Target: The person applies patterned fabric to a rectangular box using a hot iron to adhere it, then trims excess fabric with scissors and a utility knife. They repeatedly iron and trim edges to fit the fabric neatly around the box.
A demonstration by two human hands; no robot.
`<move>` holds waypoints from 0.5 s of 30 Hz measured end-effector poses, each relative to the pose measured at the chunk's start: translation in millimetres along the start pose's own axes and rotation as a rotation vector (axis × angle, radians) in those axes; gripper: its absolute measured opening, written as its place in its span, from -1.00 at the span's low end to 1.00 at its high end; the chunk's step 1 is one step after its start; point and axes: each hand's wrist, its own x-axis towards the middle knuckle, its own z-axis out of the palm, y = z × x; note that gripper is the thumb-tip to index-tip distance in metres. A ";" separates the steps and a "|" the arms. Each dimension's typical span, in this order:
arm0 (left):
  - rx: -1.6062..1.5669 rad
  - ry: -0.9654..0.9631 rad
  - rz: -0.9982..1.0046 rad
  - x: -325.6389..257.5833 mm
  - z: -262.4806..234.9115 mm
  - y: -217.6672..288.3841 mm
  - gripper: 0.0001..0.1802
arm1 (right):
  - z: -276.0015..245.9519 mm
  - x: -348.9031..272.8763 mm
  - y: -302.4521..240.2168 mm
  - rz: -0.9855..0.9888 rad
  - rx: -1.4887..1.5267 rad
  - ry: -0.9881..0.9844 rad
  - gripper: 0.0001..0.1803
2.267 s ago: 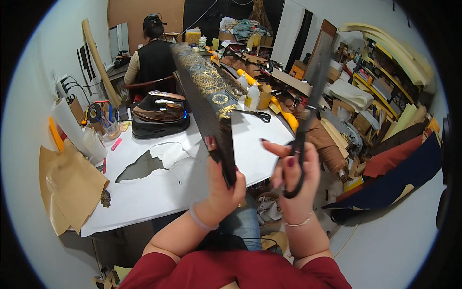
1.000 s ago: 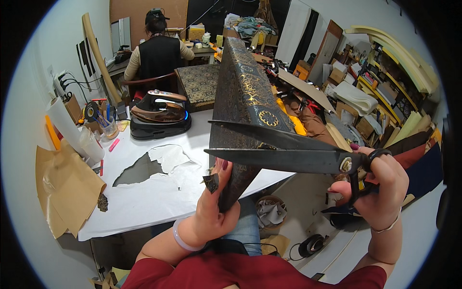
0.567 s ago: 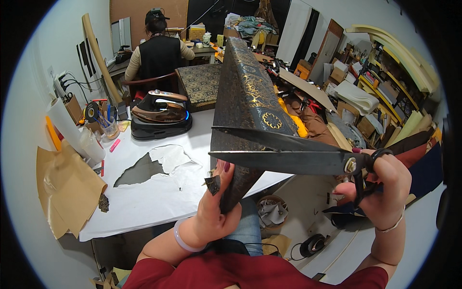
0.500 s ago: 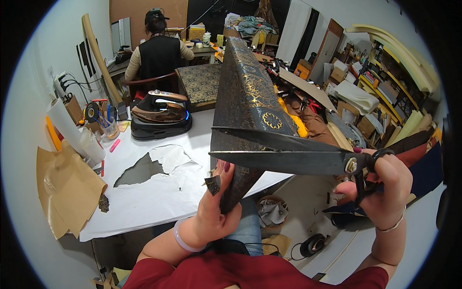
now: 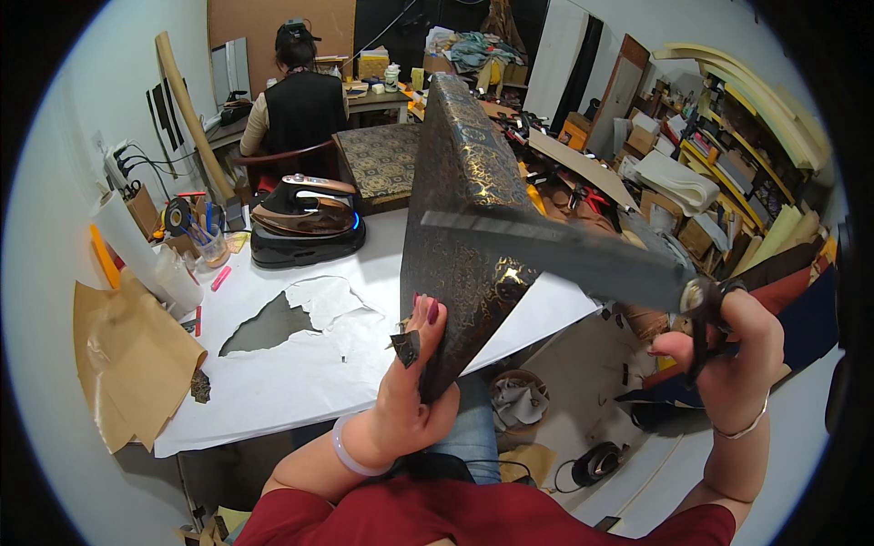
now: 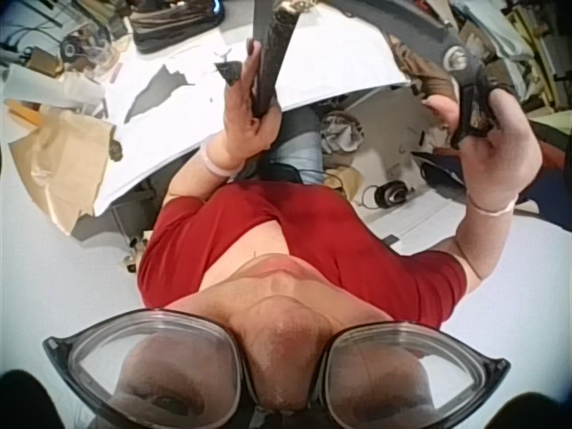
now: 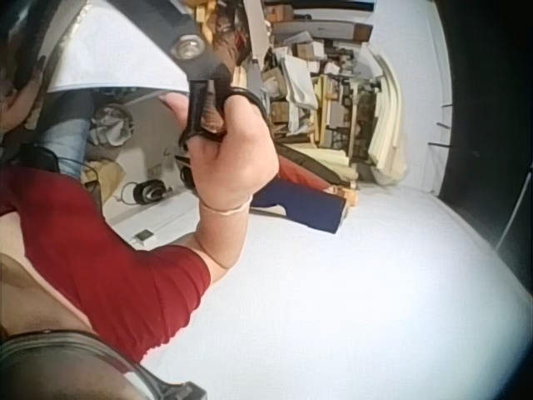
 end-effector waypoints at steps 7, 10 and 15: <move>-0.023 -0.001 -0.043 -4.2 2.0 0.0 -0.14 | -8.9 5.4 2.6 -0.096 0.103 0.047 -0.07; -0.042 0.015 -0.042 -6.4 3.2 -1.6 -0.14 | -8.7 5.7 -0.9 -0.119 0.074 0.022 -0.04; 0.005 0.020 0.016 -6.5 2.5 -3.0 -0.15 | -7.6 4.0 -4.9 -0.142 -0.039 0.026 -0.07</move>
